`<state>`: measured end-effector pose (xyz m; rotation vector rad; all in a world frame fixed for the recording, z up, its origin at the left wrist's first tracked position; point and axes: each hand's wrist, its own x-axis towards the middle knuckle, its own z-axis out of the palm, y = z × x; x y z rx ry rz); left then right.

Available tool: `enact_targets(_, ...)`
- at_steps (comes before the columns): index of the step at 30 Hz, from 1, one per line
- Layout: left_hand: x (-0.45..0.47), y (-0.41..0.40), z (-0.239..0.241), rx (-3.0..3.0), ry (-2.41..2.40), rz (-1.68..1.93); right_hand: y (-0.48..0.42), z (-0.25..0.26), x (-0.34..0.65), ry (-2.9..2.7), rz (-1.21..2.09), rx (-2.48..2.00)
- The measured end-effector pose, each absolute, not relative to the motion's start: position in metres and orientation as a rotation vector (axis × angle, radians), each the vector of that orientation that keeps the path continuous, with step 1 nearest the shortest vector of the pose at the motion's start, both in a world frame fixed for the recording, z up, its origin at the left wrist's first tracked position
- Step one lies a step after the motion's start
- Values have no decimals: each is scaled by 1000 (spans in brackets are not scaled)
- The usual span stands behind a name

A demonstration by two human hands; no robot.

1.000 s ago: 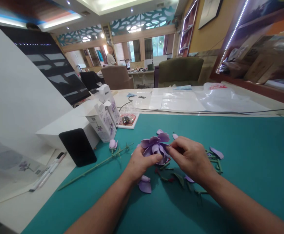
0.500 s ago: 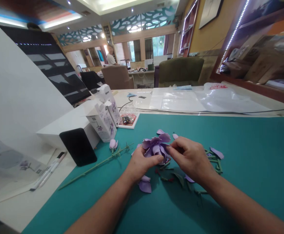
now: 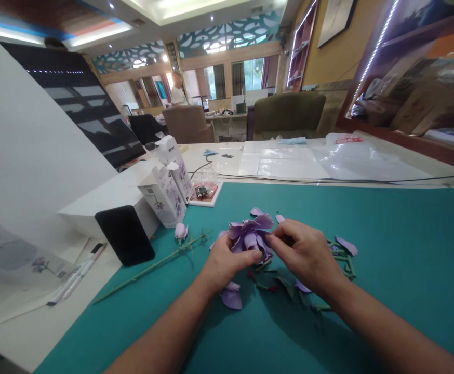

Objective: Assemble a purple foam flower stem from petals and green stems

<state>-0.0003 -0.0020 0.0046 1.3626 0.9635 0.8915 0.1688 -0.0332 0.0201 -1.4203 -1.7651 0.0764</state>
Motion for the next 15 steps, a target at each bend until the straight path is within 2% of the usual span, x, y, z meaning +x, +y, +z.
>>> enact_targets(15,-1,-4,7,1441,1009,887,-32,19,169,-1754,63,-1398)
